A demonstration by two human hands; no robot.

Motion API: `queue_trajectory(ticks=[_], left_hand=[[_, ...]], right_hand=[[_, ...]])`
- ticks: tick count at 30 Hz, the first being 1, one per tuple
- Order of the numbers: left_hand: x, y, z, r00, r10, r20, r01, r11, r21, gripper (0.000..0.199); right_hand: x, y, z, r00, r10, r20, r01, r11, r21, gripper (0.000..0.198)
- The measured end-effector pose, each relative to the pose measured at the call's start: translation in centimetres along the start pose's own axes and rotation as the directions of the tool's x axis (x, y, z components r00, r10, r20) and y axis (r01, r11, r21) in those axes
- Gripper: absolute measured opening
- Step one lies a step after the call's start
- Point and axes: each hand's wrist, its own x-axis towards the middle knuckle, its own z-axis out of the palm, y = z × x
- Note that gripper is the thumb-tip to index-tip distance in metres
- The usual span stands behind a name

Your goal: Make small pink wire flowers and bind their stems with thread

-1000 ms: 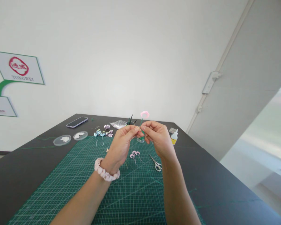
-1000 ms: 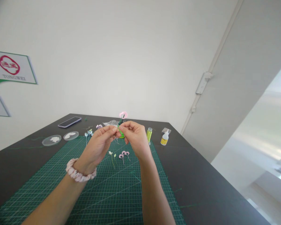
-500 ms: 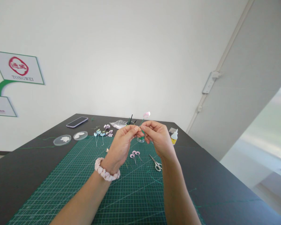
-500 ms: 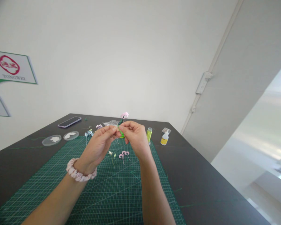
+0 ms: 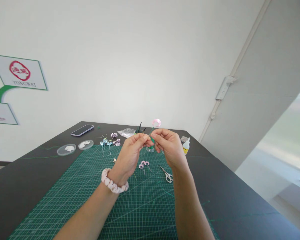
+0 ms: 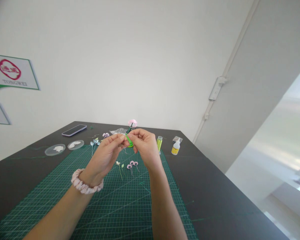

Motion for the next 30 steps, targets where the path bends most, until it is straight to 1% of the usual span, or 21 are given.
queue_trajectory(ticks=[16, 22, 30], left_hand=[[-0.01, -0.03, 0.15, 1.000, -0.011, 0.002, 0.011, 0.999, -0.030, 0.020], [0.02, -0.15, 0.18, 1.000, -0.021, 0.013, 0.021, 0.999, -0.032, 0.022], [0.11, -0.25, 0.10, 0.999, 0.001, 0.042, 0.000, 1.000, -0.015, 0.027]], right_hand=[[-0.02, -0.03, 0.00, 1.000, 0.003, 0.001, -0.003, 1.000, 0.016, 0.013], [-0.08, -0.05, 0.02, 1.000, 0.002, 0.003, -0.002, 1.000, 0.005, 0.012], [0.04, -0.03, 0.08, 1.000, 0.006, -0.003, -0.006, 1.000, 0.028, 0.012]])
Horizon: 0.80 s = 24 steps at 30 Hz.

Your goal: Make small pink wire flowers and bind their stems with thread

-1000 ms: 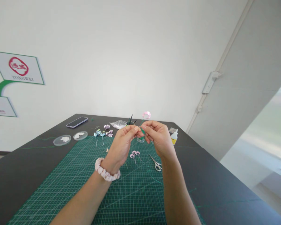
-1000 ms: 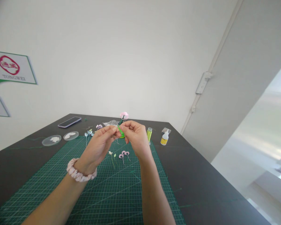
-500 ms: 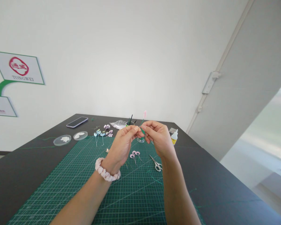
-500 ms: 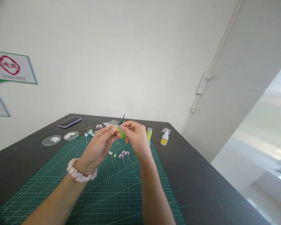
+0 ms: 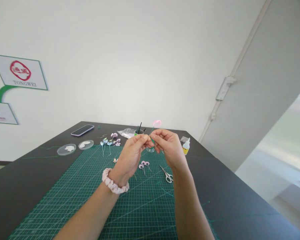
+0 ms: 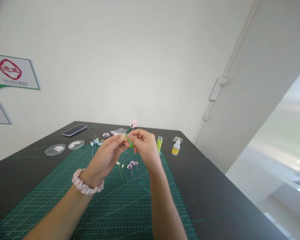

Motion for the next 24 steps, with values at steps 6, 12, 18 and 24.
queue_trajectory(ticks=[6, 12, 18, 24], left_hand=[[-0.06, 0.08, 0.03, 1.000, 0.000, 0.012, 0.000, 1.000, 0.003, 0.027], [-0.08, 0.09, 0.07, 1.000, -0.001, 0.013, 0.001, 1.000, -0.025, 0.027], [-0.11, -0.06, 0.03, 0.999, -0.029, 0.018, 0.030, 0.997, -0.072, 0.027], [-0.22, -0.15, 0.09, 0.999, -0.037, 0.022, 0.039, 0.995, -0.090, 0.030]], right_hand=[[0.03, 0.07, 0.00, 1.000, -0.003, 0.005, 0.003, 1.000, 0.009, 0.012], [0.03, -0.04, 0.05, 1.000, -0.005, 0.013, 0.005, 1.000, 0.011, 0.011], [0.01, 0.01, 0.08, 1.000, -0.016, 0.025, 0.016, 1.000, 0.013, 0.012], [0.02, -0.04, 0.14, 1.000, -0.010, 0.030, 0.009, 1.000, 0.012, 0.012]])
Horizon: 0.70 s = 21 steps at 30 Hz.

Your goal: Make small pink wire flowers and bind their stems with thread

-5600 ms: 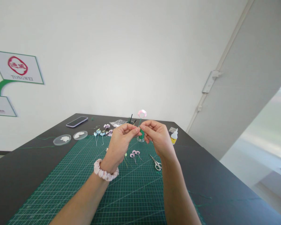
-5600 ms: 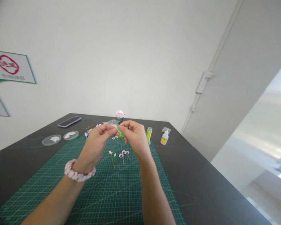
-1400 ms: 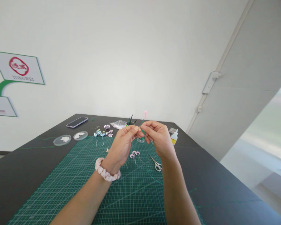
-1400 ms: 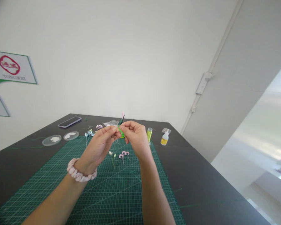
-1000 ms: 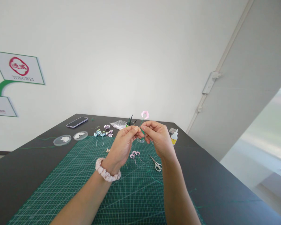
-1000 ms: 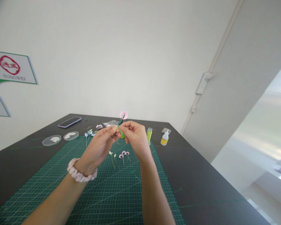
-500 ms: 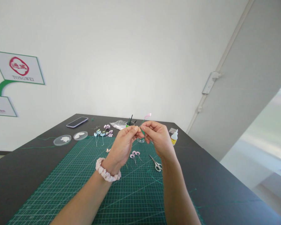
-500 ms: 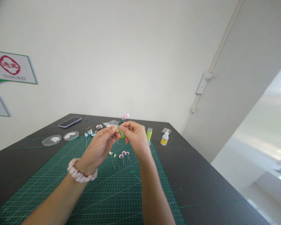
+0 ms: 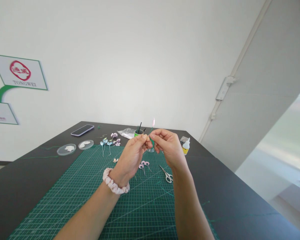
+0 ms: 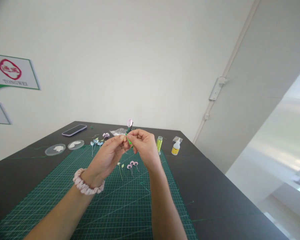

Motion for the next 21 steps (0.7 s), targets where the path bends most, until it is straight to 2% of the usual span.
queue_trajectory(ticks=[21], left_hand=[[-0.15, -0.04, 0.14, 1.000, 0.002, 0.010, -0.001, 1.000, -0.022, 0.029]], right_hand=[[0.01, -0.08, 0.13, 1.000, 0.003, 0.021, -0.002, 1.000, -0.011, 0.016]])
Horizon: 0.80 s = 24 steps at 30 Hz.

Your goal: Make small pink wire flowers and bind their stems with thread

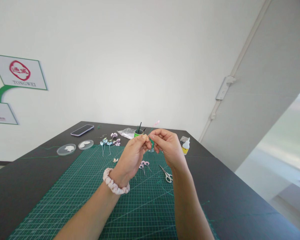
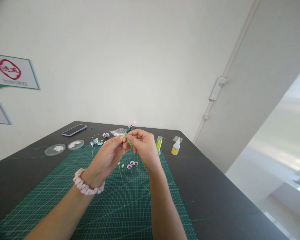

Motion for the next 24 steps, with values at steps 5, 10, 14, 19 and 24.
queue_trajectory(ticks=[5, 10, 14, 19, 24], left_hand=[[0.09, 0.00, 0.09, 1.000, -0.006, 0.020, 0.006, 1.000, -0.004, 0.031], [0.13, 0.09, 0.24, 0.999, -0.017, 0.032, 0.017, 1.000, -0.024, 0.032], [0.11, 0.12, 0.28, 0.999, -0.030, 0.035, 0.032, 0.998, -0.051, 0.032], [-0.02, 0.16, 0.34, 0.998, -0.054, 0.042, 0.056, 0.997, -0.059, 0.032], [-0.04, 0.19, 0.37, 0.996, -0.077, 0.043, 0.079, 0.996, -0.049, 0.033]], right_hand=[[-0.01, -0.14, 0.12, 1.000, 0.016, -0.016, -0.016, 1.000, -0.010, 0.013], [-0.02, -0.13, 0.17, 0.999, 0.029, -0.013, -0.029, 1.000, 0.005, 0.012], [0.01, 0.10, 0.09, 1.000, 0.013, 0.001, -0.013, 1.000, 0.029, 0.013], [0.00, 0.32, 0.03, 1.000, 0.018, 0.005, -0.018, 0.999, 0.036, 0.013], [-0.03, 0.48, 0.16, 0.999, 0.032, 0.007, -0.032, 0.998, 0.062, 0.014]])
